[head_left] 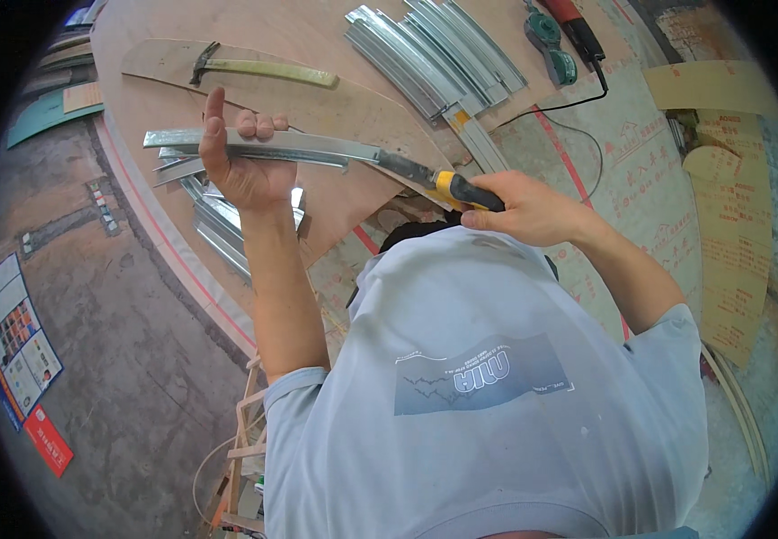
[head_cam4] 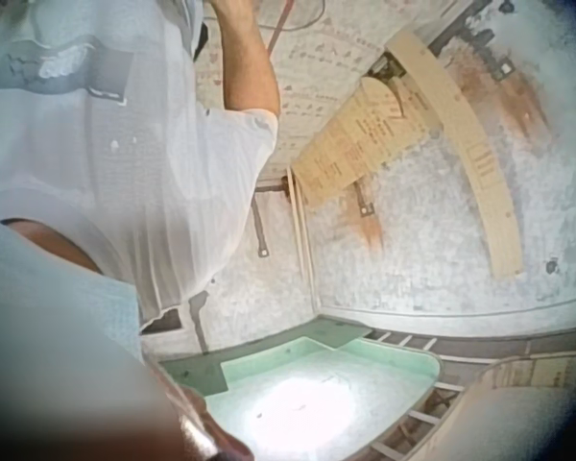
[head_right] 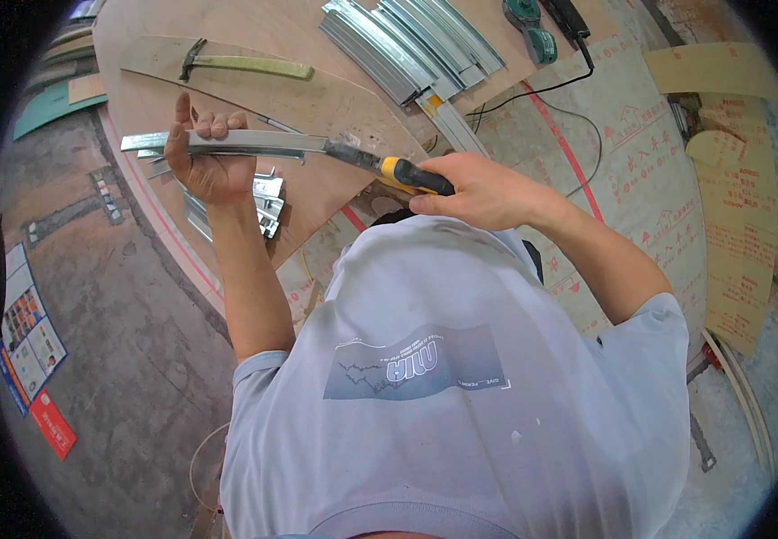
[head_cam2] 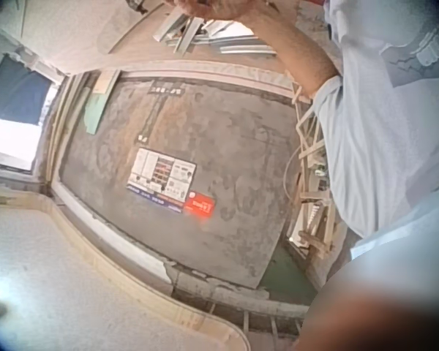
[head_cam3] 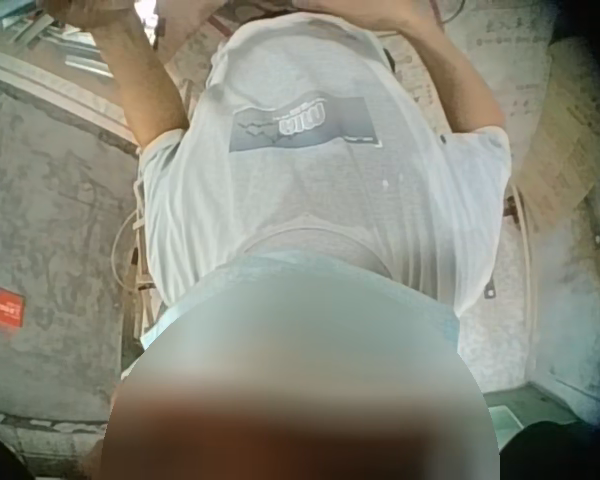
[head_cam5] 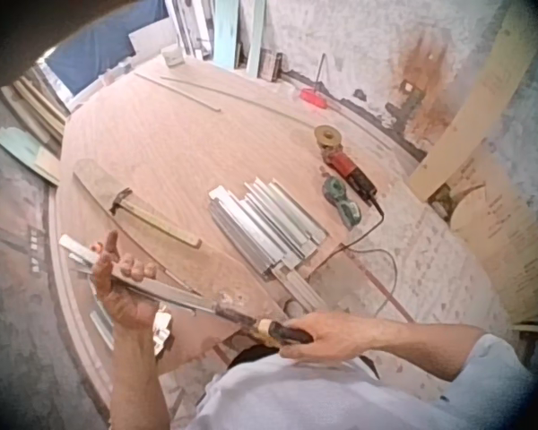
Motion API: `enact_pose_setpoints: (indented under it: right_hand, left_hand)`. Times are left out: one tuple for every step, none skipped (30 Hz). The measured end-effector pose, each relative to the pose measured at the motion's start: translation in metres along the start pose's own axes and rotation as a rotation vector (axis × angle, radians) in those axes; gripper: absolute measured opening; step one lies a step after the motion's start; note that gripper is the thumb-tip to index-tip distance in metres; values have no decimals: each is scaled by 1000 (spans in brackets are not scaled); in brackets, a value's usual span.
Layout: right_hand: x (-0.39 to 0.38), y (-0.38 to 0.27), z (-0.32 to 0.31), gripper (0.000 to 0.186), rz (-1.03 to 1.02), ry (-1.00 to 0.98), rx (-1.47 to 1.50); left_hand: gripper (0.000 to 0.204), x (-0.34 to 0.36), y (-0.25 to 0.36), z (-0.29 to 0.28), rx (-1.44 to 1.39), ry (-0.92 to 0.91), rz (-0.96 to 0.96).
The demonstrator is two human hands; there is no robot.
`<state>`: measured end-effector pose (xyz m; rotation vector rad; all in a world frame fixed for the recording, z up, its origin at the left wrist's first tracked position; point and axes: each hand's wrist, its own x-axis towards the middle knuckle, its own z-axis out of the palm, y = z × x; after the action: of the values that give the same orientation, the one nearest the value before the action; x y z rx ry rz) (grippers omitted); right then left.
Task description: Cutting metal studs to size using tin snips.
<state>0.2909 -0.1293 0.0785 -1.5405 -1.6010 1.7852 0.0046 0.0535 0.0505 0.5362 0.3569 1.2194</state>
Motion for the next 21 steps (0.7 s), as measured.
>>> enact_pose_setpoints:
  right_hand:
    - [-1, -1, 1, 31, -51, 26, -63]
    - [0, -2, 2, 31, -51, 27, -62]
    - [0, -3, 3, 30, -50, 30, -72]
    - [0, -3, 5, 29, -49, 33, -83]
    - [0, -1, 7, 29, -48, 35, -80]
    - [0, 2, 11, 29, -93, 94, -99]
    - [0, 4, 13, 29, -138, 153, -120]
    - [0, 4, 13, 29, -137, 155, -118]
    - [1, 5, 12, 29, -146, 165, -115]
    - [1, 6, 12, 29, -155, 175, -112]
    - [1, 8, 12, 29, -155, 175, -110]
    - [2, 10, 13, 28, -193, 187, -118]
    - [2, 11, 13, 28, -232, 198, -128]
    - [3, 13, 13, 28, -232, 198, -128]
    - [4, 14, 13, 27, -237, 188, -129]
    - [5, 15, 12, 26, -243, 180, -129]
    - [5, 14, 12, 26, -243, 180, -130]
    - [6, 14, 11, 25, -243, 183, -144]
    - [6, 13, 10, 24, -243, 185, -158]
    - [7, 9, 9, 24, -244, 184, -159]
    - [8, 3, 7, 23, -143, 151, -164]
  left_hand:
    - [43, 0, -1, -1, 2, -43, 1]
    - [44, 1, -1, -1, 3, -87, 1]
    - [44, 1, -1, 1, 5, -89, -1]
    - [44, 1, -1, 3, -11, -101, 8]
    - [44, 1, -1, 5, -27, -114, 17]
    - [44, 0, -1, 5, -27, -115, 14]
    - [44, -1, 0, 6, -22, -129, 14]
    - [44, -1, -1, 6, -18, -143, 14]
    - [44, 0, -2, 6, -19, -144, 12]
    - [44, 0, -3, 7, -28, -144, 6]
    - [44, 0, -4, 7, -38, -144, 0]
    - [44, 1, -4, 4, -38, -144, -1]
    - [44, 2, -3, 1, -87, -188, -13]
    - [44, 3, -3, 0, -136, -232, -25]
    - [44, 2, -3, -1, -136, -232, -24]
    - [44, 1, -3, 3, -110, -199, -10]
    - [43, 0, -4, 4, -84, -167, 4]
    - [43, 1, -5, 4, -84, -167, 4]
    - [44, 1, -6, 4, -97, -158, 8]
    - [44, 0, -6, 4, -110, -150, 12]
    - [44, 0, -5, 3, -110, -150, 13]
